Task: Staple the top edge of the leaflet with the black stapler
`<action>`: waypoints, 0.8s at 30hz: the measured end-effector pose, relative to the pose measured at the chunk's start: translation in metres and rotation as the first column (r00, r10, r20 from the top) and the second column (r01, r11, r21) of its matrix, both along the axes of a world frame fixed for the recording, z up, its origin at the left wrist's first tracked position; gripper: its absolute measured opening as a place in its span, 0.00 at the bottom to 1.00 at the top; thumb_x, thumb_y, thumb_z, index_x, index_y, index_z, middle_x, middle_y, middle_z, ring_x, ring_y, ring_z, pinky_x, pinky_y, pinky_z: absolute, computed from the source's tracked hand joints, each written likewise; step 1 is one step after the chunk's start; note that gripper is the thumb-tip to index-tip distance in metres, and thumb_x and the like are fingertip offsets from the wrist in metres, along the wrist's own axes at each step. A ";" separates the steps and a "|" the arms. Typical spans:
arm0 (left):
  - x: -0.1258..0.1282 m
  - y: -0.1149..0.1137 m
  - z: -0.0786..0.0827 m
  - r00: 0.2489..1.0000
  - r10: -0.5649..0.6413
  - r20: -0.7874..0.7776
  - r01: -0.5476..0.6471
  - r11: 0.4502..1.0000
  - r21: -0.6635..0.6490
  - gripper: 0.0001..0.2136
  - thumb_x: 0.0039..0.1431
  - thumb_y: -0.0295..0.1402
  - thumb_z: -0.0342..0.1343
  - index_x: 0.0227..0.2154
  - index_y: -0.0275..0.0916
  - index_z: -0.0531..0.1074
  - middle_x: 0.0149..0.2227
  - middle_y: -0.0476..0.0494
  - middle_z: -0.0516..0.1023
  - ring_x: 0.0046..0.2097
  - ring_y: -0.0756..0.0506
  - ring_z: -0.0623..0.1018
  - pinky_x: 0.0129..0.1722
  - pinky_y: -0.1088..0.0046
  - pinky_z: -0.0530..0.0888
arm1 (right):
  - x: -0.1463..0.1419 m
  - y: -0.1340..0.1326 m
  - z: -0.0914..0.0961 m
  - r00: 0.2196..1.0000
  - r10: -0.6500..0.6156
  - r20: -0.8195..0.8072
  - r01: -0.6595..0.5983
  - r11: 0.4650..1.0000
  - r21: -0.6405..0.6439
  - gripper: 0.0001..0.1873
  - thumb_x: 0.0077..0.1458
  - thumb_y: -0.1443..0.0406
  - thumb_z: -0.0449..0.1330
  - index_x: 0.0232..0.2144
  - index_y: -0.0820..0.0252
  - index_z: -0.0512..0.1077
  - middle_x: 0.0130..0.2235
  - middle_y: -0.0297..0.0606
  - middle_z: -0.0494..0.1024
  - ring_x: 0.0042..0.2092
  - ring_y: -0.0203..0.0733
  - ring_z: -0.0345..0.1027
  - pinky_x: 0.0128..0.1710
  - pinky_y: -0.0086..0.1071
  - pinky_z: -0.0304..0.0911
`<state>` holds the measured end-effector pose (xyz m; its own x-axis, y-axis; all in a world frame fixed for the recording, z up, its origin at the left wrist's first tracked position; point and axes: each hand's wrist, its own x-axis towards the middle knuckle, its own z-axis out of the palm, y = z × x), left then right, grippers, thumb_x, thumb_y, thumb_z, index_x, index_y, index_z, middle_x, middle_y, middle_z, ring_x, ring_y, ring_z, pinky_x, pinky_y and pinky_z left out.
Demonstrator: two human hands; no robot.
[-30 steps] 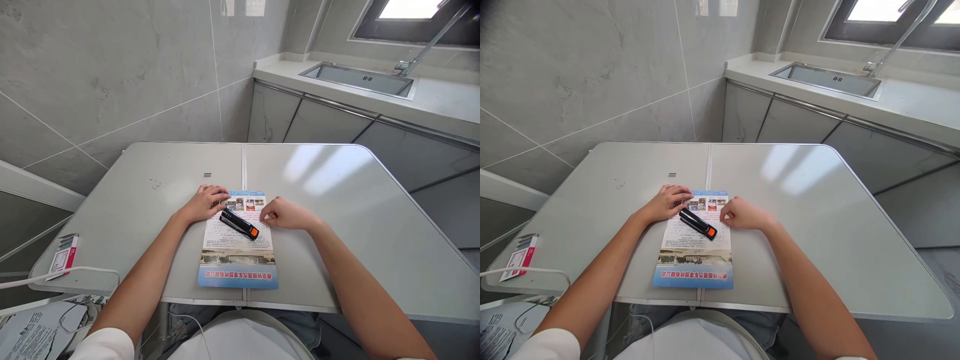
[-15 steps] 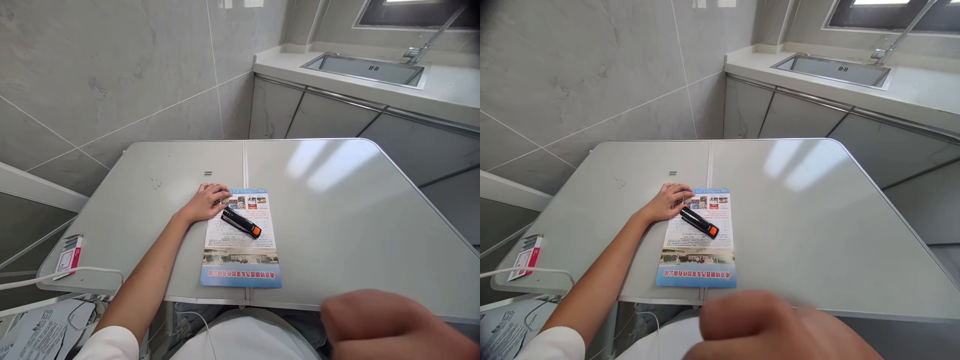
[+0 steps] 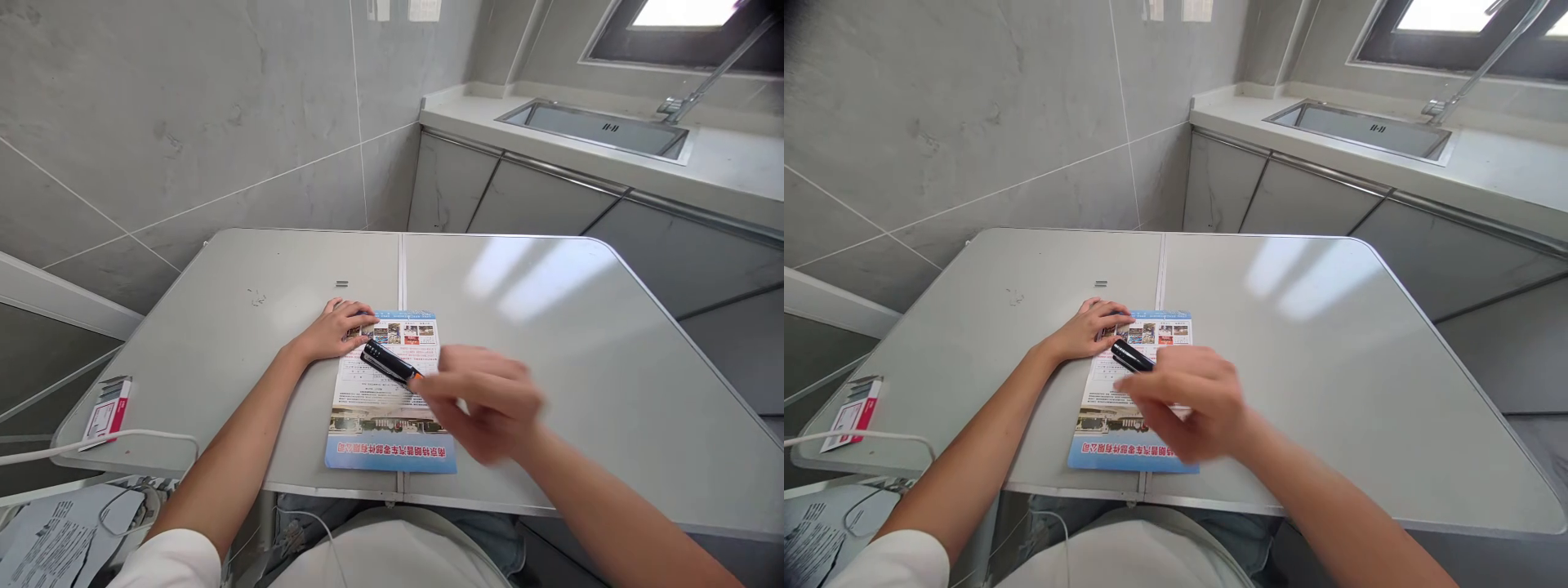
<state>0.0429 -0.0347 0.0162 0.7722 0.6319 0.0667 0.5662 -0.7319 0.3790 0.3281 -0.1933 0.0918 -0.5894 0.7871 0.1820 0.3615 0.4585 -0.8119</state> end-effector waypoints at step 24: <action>0.003 0.000 -0.003 0.999 0.018 0.036 -0.017 1.000 -0.020 0.19 0.73 0.44 0.52 0.62 0.50 0.73 0.63 0.40 0.74 0.64 0.37 0.71 0.71 0.46 0.50 | -0.009 0.053 -0.077 0.945 -0.292 0.147 0.229 0.911 0.343 0.14 0.67 0.69 0.59 0.53 0.55 0.71 0.47 0.42 0.80 0.49 0.53 0.70 0.50 0.46 0.63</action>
<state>0.0456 -0.0350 0.0130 0.7582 0.6468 0.0823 0.5645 -0.7143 0.4136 0.3188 -0.1407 0.0152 -0.4196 0.8365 0.3524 0.6364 0.5479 -0.5429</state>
